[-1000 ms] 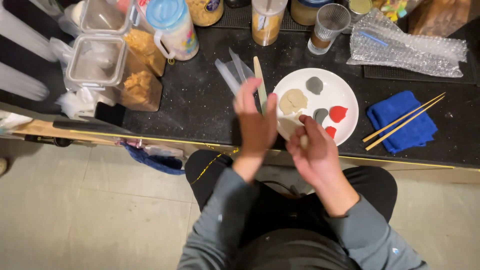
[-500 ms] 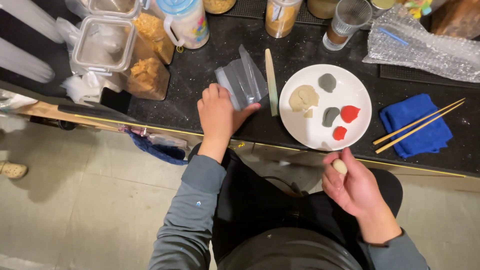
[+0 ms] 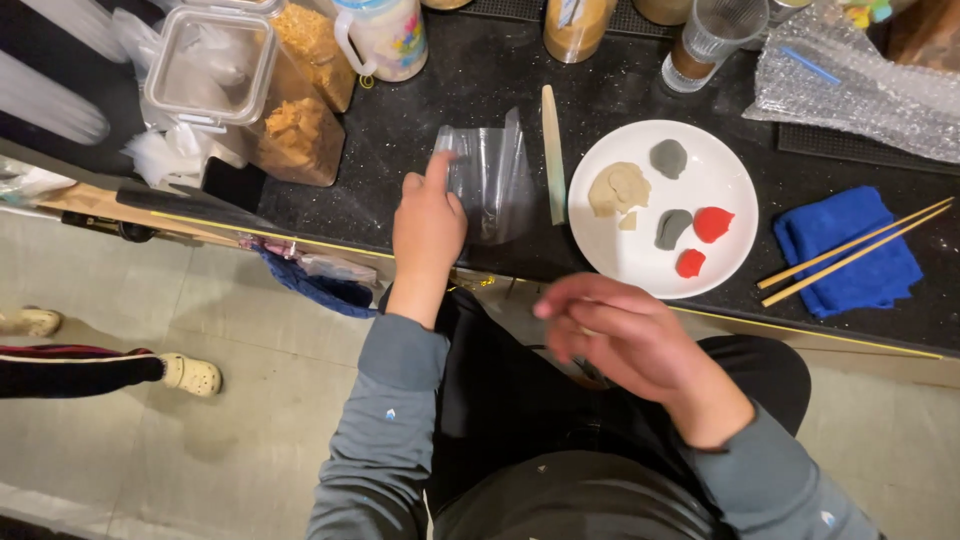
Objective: The person sits on the floor and shapes small pieces of beige, grey, and red clay by hand. They flatten the clay pieces, place them on a white plate, and then combine them into a single layered object.
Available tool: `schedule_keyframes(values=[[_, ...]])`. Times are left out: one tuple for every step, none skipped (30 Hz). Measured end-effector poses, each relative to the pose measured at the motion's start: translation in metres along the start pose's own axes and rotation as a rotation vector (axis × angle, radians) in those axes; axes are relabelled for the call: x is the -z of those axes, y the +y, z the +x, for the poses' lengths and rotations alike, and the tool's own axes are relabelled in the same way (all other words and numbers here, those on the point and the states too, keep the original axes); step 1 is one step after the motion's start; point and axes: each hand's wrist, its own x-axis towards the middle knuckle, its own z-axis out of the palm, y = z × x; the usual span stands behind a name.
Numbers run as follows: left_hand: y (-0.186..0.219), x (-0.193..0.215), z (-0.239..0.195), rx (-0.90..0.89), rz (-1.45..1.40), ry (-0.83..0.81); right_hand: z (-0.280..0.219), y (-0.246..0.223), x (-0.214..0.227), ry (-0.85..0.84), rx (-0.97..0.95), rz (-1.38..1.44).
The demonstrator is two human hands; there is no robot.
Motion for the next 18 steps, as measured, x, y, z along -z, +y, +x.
schedule_keyframes(values=[[-0.003,-0.002,-0.001,0.004,0.001,0.002,0.011,-0.002,-0.015,-0.003,-0.003,0.001],[-0.007,-0.005,-0.003,-0.007,-0.061,-0.017,0.02,-0.004,-0.031,-0.009,0.011,-0.021],[-0.011,-0.008,-0.005,-0.018,-0.123,-0.035,0.03,-0.006,-0.046,-0.016,0.026,-0.043],[-0.002,0.0,-0.014,-0.013,-0.122,-0.035,0.046,-0.001,-0.052,-0.017,0.022,-0.042],[0.008,0.008,-0.022,-0.015,-0.2,-0.043,0.061,0.004,-0.058,0.043,0.065,-0.001],[0.017,0.017,-0.029,-0.018,-0.278,-0.05,0.077,0.009,-0.065,0.102,0.109,0.04],[0.016,0.013,-0.032,-0.015,-0.277,-0.047,0.096,0.016,-0.055,0.099,0.105,0.04],[0.015,0.01,-0.034,0.063,-0.357,-0.035,0.115,0.023,-0.044,0.16,0.177,0.043],[0.014,0.007,-0.036,0.14,-0.438,-0.023,0.135,0.03,-0.034,0.221,0.248,0.046],[0.007,0.006,-0.036,0.143,-0.436,-0.019,0.14,0.027,-0.029,0.216,0.246,0.048],[0.0,0.005,-0.035,0.152,-0.67,-0.026,0.145,0.024,-0.024,0.326,0.245,-0.106],[-0.007,0.003,-0.035,0.161,-0.905,-0.035,0.149,0.021,-0.018,0.437,0.24,-0.262],[-0.005,0.007,-0.038,0.164,-0.904,-0.033,0.15,0.022,-0.011,0.435,0.237,-0.262],[-0.002,0.01,-0.042,0.131,-1.006,-0.063,0.151,0.024,-0.005,0.413,0.207,-0.333],[0.0,0.013,-0.045,0.096,-1.107,-0.093,0.152,0.026,0.003,0.391,0.177,-0.403],[-0.002,0.009,-0.047,0.102,-1.109,-0.093,0.15,0.024,0.003,0.392,0.172,-0.405],[-0.004,0.006,-0.048,0.071,-1.141,-0.135,0.148,0.022,0.004,0.33,0.151,-0.416],[-0.006,0.002,-0.049,0.036,-1.173,-0.182,0.146,0.019,0.004,0.271,0.134,-0.426]])
